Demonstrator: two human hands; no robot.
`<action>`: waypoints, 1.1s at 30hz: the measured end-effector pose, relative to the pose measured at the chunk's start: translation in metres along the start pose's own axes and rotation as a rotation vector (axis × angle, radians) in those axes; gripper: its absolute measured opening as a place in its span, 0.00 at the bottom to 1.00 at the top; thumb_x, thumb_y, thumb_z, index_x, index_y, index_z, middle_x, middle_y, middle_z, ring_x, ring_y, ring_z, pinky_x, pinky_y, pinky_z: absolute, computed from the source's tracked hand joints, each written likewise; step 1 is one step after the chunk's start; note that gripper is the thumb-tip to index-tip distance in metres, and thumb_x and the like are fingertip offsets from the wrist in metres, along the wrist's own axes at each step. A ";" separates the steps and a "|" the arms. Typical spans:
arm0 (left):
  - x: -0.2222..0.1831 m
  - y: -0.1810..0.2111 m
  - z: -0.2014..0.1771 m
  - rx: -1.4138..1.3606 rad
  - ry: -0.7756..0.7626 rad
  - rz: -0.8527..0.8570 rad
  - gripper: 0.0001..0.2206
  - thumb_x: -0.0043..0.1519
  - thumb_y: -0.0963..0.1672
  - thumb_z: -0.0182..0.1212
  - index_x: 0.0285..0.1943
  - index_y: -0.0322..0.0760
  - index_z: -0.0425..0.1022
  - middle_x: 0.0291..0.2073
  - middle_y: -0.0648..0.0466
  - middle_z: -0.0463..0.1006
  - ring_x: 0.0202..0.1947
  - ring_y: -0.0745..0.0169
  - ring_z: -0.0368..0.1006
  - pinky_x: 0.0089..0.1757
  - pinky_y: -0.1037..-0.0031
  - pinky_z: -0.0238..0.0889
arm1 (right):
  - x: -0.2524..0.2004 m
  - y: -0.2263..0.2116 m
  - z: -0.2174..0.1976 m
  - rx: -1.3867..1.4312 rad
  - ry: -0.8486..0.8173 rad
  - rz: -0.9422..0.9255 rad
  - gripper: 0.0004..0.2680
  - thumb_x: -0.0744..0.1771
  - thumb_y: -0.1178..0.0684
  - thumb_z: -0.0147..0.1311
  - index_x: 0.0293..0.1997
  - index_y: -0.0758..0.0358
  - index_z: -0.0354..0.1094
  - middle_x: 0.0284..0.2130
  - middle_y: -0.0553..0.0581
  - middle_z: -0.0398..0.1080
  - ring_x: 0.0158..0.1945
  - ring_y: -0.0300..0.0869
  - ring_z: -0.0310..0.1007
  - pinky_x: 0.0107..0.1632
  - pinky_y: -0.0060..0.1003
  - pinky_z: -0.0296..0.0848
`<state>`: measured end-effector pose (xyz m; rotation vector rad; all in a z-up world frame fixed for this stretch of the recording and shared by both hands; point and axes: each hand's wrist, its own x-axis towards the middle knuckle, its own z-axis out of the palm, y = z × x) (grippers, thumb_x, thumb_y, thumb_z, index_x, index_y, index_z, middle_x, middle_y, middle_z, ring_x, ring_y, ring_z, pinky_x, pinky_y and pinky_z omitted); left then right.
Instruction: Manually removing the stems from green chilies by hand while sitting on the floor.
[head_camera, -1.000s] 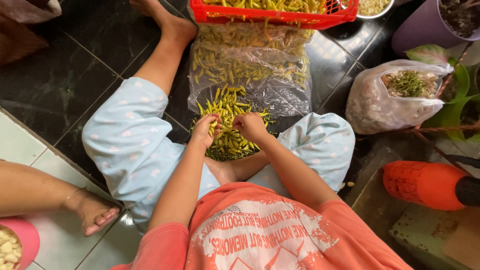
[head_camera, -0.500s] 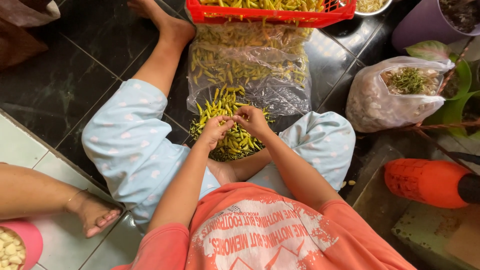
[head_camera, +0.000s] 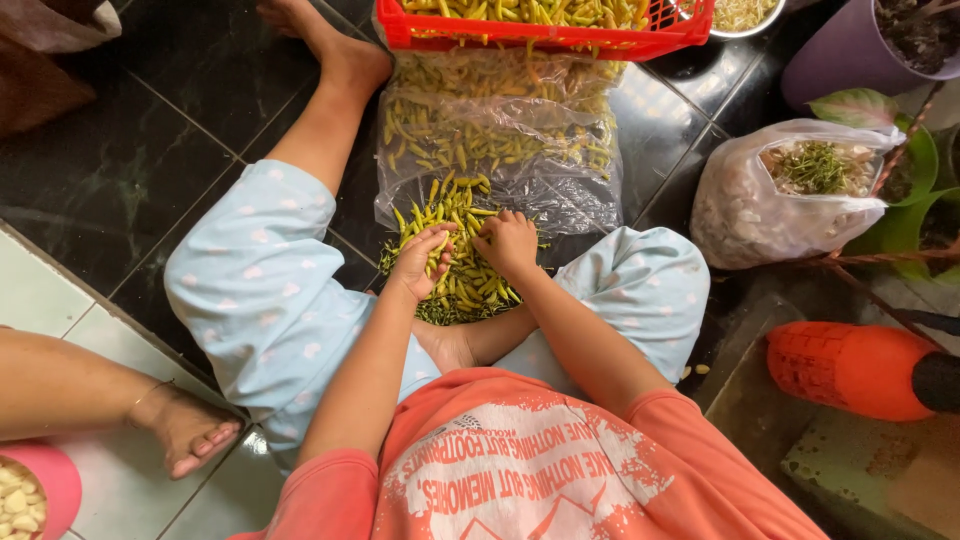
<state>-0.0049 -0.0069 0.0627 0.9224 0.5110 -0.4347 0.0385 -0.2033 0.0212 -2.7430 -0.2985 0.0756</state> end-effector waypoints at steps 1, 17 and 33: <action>0.006 -0.006 -0.004 0.002 0.000 0.003 0.12 0.67 0.43 0.59 0.58 0.36 0.76 0.29 0.53 0.80 0.24 0.73 0.74 0.23 0.88 0.67 | 0.000 0.003 0.008 0.001 0.002 -0.001 0.08 0.62 0.44 0.68 0.35 0.50 0.75 0.34 0.48 0.67 0.44 0.46 0.68 0.48 0.45 0.63; 0.047 -0.052 -0.023 0.089 0.095 0.036 0.12 0.62 0.43 0.70 0.51 0.42 0.72 0.38 0.51 0.80 0.33 0.67 0.77 0.30 0.88 0.67 | -0.021 -0.028 -0.042 0.669 -0.169 0.014 0.06 0.63 0.50 0.68 0.37 0.58 0.78 0.29 0.53 0.75 0.35 0.43 0.71 0.38 0.39 0.67; 0.045 -0.063 -0.022 0.346 0.139 0.000 0.10 0.63 0.41 0.64 0.50 0.30 0.76 0.26 0.52 0.72 0.20 0.71 0.65 0.18 0.87 0.57 | -0.002 -0.029 -0.028 0.385 0.017 -0.166 0.05 0.65 0.51 0.67 0.31 0.55 0.74 0.24 0.46 0.72 0.33 0.44 0.73 0.43 0.40 0.69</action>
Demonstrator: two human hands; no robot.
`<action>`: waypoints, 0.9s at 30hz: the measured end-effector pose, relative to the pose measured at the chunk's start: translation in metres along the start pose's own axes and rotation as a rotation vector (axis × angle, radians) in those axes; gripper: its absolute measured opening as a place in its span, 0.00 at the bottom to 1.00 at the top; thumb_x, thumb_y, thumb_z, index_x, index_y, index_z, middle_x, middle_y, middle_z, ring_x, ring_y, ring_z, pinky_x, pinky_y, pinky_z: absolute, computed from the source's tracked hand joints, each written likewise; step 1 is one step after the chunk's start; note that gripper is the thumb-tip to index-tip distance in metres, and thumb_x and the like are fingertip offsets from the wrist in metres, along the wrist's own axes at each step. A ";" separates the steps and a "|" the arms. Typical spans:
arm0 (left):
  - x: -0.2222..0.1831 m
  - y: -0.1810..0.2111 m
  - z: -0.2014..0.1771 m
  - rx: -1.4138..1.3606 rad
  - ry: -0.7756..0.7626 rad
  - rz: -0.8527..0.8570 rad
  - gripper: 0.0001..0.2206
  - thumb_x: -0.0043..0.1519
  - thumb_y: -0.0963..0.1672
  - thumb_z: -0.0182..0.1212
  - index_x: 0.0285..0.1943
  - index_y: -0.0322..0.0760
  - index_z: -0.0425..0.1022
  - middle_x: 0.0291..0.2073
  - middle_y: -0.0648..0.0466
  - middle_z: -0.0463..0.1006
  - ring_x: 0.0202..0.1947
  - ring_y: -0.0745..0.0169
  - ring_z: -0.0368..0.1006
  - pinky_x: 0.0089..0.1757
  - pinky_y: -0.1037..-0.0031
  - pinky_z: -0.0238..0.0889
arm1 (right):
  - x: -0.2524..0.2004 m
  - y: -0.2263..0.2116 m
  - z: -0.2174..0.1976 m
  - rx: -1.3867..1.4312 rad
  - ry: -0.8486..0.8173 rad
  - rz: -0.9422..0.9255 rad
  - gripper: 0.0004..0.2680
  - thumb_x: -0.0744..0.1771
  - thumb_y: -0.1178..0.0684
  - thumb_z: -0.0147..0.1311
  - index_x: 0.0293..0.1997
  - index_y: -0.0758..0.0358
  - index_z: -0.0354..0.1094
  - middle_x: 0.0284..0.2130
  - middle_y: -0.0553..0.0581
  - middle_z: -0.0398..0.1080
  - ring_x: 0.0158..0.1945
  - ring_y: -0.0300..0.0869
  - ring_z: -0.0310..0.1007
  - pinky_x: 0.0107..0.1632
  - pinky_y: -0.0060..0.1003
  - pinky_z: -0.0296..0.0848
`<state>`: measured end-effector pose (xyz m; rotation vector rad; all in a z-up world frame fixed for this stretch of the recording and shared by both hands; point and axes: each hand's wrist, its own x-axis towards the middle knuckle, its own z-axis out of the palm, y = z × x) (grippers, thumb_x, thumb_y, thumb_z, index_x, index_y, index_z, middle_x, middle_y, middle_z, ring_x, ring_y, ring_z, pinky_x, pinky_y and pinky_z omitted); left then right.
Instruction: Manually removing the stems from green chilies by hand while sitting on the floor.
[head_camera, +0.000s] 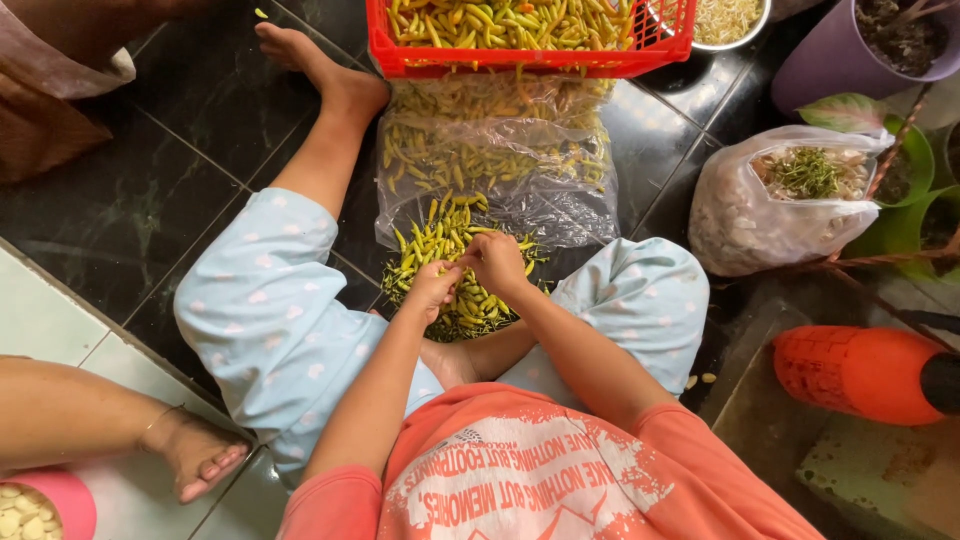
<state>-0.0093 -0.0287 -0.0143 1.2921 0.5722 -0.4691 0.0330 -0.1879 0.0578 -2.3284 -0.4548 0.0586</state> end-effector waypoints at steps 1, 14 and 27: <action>0.001 0.001 0.001 0.001 0.001 -0.001 0.10 0.63 0.41 0.64 0.50 0.30 0.76 0.26 0.52 0.72 0.20 0.71 0.65 0.18 0.87 0.57 | 0.000 0.000 0.001 0.001 0.000 0.000 0.05 0.65 0.51 0.67 0.31 0.55 0.74 0.24 0.46 0.72 0.33 0.44 0.73 0.43 0.40 0.69; -0.020 0.037 -0.010 -0.403 -0.128 -0.101 0.10 0.66 0.41 0.59 0.55 0.37 0.74 0.35 0.49 0.79 0.36 0.58 0.81 0.38 0.68 0.81 | 0.004 0.049 0.028 -0.420 0.018 0.169 0.05 0.63 0.47 0.66 0.34 0.51 0.76 0.31 0.47 0.70 0.44 0.46 0.70 0.48 0.44 0.64; -0.016 0.022 0.000 -0.242 0.032 0.003 0.09 0.65 0.42 0.64 0.52 0.41 0.75 0.36 0.53 0.78 0.31 0.67 0.77 0.28 0.89 0.67 | -0.019 -0.022 -0.014 0.776 -0.247 0.509 0.05 0.65 0.53 0.60 0.35 0.64 0.76 0.23 0.53 0.71 0.25 0.34 0.63 0.30 0.28 0.60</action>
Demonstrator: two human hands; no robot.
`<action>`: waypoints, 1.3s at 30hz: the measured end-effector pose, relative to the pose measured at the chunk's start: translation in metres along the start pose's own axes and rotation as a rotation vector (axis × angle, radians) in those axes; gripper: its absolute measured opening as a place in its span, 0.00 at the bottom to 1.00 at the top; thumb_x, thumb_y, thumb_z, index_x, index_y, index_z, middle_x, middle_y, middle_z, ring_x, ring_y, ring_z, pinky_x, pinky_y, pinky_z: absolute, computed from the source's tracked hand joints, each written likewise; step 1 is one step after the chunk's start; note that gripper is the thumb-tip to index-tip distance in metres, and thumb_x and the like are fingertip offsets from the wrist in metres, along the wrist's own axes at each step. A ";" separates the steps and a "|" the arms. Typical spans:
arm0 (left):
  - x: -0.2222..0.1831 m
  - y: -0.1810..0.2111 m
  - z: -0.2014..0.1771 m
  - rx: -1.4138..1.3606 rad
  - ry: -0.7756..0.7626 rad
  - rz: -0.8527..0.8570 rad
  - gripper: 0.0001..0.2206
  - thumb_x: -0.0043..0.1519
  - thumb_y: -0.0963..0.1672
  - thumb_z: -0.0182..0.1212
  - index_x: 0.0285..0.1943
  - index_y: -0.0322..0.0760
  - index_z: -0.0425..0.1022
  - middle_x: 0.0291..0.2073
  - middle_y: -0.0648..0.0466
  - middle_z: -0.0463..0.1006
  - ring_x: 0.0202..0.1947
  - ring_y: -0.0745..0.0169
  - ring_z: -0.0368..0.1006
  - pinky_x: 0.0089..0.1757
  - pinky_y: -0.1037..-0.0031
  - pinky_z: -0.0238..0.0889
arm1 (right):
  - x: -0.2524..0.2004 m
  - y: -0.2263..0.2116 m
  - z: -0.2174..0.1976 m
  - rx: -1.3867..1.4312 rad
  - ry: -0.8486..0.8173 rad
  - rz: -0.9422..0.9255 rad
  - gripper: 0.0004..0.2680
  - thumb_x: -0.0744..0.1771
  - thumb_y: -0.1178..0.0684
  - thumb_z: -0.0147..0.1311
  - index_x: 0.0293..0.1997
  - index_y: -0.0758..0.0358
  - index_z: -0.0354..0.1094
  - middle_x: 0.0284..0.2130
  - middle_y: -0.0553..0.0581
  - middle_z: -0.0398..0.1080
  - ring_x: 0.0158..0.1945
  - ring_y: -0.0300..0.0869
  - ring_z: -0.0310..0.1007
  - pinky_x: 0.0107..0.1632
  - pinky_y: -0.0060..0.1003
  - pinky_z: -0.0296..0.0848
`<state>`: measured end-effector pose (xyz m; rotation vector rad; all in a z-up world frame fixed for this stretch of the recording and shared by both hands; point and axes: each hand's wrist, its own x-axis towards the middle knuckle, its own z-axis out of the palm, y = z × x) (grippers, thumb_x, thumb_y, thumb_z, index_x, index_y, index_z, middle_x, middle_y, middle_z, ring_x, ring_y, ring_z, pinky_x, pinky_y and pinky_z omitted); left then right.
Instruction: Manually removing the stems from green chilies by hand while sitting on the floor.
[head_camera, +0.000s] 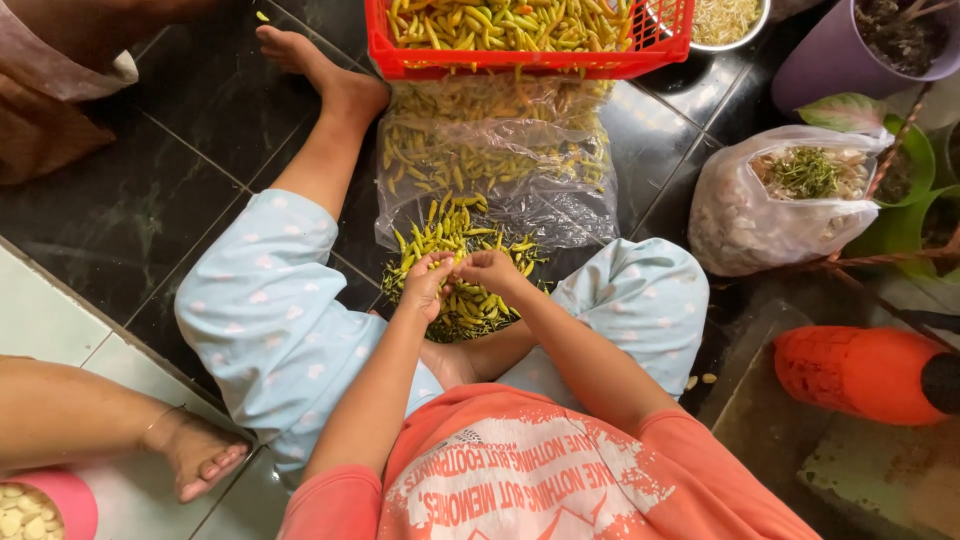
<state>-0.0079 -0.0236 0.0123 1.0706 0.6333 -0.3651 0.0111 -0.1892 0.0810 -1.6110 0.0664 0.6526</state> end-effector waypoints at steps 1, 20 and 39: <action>-0.001 0.003 0.001 0.000 0.000 -0.002 0.09 0.65 0.42 0.64 0.52 0.41 0.75 0.36 0.53 0.78 0.31 0.67 0.77 0.28 0.89 0.67 | 0.013 0.013 -0.007 0.000 0.000 0.002 0.05 0.65 0.53 0.60 0.35 0.64 0.76 0.23 0.53 0.71 0.25 0.34 0.63 0.30 0.28 0.60; 0.001 -0.013 -0.002 0.159 -0.100 -0.029 0.11 0.59 0.43 0.74 0.47 0.37 0.78 0.28 0.50 0.77 0.19 0.69 0.72 0.20 0.88 0.65 | 0.019 0.005 -0.021 -0.603 0.099 -0.295 0.02 0.67 0.56 0.62 0.36 0.62 0.76 0.26 0.56 0.75 0.28 0.44 0.73 0.33 0.35 0.70; 0.010 0.005 0.001 -0.201 -0.158 0.057 0.14 0.60 0.43 0.73 0.51 0.39 0.76 0.44 0.48 0.81 0.38 0.56 0.81 0.38 0.68 0.80 | 0.053 -0.022 -0.037 -0.503 0.027 -0.247 0.10 0.61 0.53 0.69 0.41 0.55 0.75 0.27 0.51 0.77 0.35 0.42 0.77 0.40 0.37 0.74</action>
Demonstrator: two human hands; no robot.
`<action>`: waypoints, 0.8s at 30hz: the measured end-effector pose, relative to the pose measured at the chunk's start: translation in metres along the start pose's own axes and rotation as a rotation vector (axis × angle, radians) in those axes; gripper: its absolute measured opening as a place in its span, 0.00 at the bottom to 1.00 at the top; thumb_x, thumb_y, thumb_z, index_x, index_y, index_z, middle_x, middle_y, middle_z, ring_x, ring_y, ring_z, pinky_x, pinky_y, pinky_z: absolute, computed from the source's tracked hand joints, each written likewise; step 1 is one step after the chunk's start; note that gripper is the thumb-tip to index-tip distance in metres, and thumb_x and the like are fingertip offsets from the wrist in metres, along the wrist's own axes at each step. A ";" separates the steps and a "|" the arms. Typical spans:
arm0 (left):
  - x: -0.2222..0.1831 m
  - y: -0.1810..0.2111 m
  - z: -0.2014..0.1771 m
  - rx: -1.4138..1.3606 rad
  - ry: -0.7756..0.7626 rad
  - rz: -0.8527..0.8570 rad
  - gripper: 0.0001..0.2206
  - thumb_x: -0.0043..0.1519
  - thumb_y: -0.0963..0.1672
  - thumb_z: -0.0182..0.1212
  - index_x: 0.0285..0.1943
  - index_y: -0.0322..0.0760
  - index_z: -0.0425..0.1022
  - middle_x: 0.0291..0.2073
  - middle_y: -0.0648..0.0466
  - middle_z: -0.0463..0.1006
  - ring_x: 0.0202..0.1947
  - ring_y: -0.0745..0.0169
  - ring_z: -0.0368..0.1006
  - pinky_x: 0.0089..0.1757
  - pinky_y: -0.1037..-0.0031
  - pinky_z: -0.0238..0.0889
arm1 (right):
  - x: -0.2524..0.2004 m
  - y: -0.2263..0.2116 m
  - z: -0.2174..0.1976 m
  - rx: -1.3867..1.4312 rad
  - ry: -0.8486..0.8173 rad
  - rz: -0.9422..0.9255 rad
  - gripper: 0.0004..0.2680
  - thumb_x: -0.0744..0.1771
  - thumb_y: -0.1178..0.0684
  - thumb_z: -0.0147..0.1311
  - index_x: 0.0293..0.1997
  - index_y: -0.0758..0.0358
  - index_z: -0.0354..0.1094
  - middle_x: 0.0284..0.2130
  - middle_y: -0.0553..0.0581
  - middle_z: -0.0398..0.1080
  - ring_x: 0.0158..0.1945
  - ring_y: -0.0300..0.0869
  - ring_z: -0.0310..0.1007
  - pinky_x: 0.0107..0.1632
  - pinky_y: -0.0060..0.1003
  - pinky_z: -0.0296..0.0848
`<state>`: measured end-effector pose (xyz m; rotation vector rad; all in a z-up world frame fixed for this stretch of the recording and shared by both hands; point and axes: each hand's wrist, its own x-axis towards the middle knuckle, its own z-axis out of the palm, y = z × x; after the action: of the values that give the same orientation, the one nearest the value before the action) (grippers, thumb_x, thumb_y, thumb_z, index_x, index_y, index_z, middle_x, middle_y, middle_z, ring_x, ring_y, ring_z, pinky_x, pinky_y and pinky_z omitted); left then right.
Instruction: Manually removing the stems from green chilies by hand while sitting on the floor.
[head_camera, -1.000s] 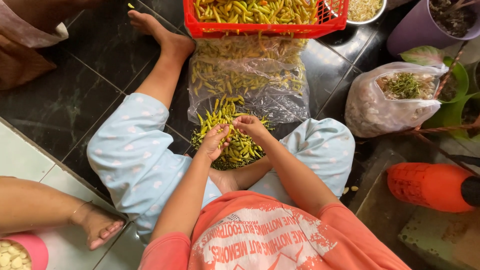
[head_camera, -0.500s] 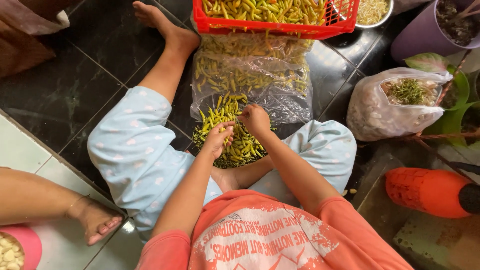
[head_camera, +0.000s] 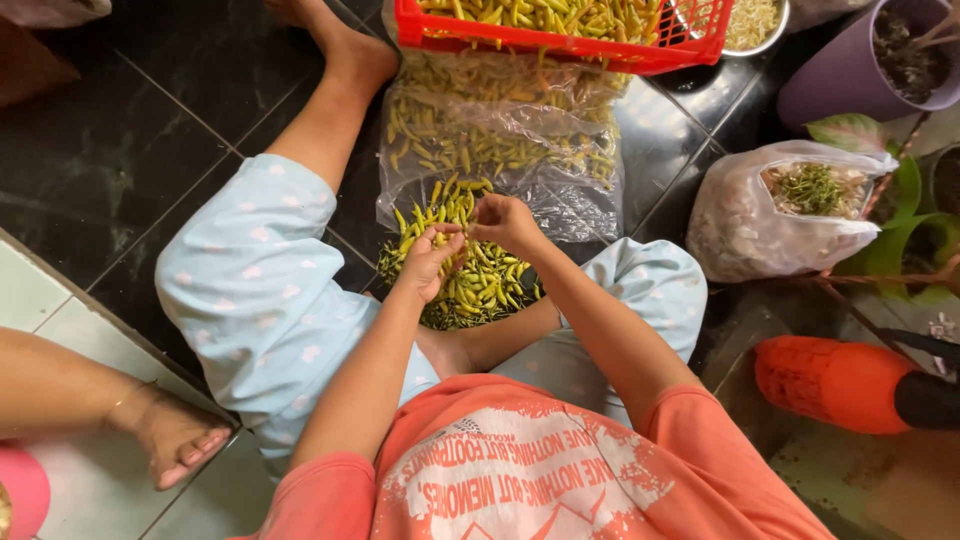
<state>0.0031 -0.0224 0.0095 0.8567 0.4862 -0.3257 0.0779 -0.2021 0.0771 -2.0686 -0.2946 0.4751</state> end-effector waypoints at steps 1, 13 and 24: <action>-0.002 -0.002 0.005 -0.009 -0.003 -0.004 0.14 0.60 0.43 0.73 0.51 0.39 0.76 0.44 0.48 0.81 0.38 0.56 0.81 0.38 0.68 0.80 | -0.007 -0.007 0.000 -0.008 -0.002 0.005 0.10 0.61 0.53 0.69 0.41 0.55 0.75 0.27 0.51 0.77 0.35 0.42 0.77 0.40 0.37 0.74; -0.029 0.041 0.015 0.440 -0.349 -0.058 0.12 0.54 0.41 0.78 0.44 0.36 0.81 0.34 0.53 0.78 0.25 0.67 0.76 0.23 0.85 0.67 | -0.040 0.007 -0.011 0.609 -0.248 0.167 0.08 0.68 0.58 0.59 0.28 0.64 0.70 0.17 0.53 0.65 0.21 0.34 0.62 0.27 0.25 0.60; -0.017 0.050 0.005 0.361 -0.077 0.129 0.15 0.62 0.42 0.71 0.58 0.37 0.79 0.44 0.48 0.69 0.30 0.63 0.76 0.26 0.82 0.71 | -0.036 0.060 -0.041 -0.717 -0.173 0.269 0.27 0.59 0.43 0.74 0.58 0.63 0.64 0.43 0.69 0.72 0.43 0.58 0.79 0.41 0.53 0.79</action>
<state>0.0134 0.0059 0.0527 1.2162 0.3011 -0.3315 0.0651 -0.2782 0.0520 -2.7903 -0.3201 0.7985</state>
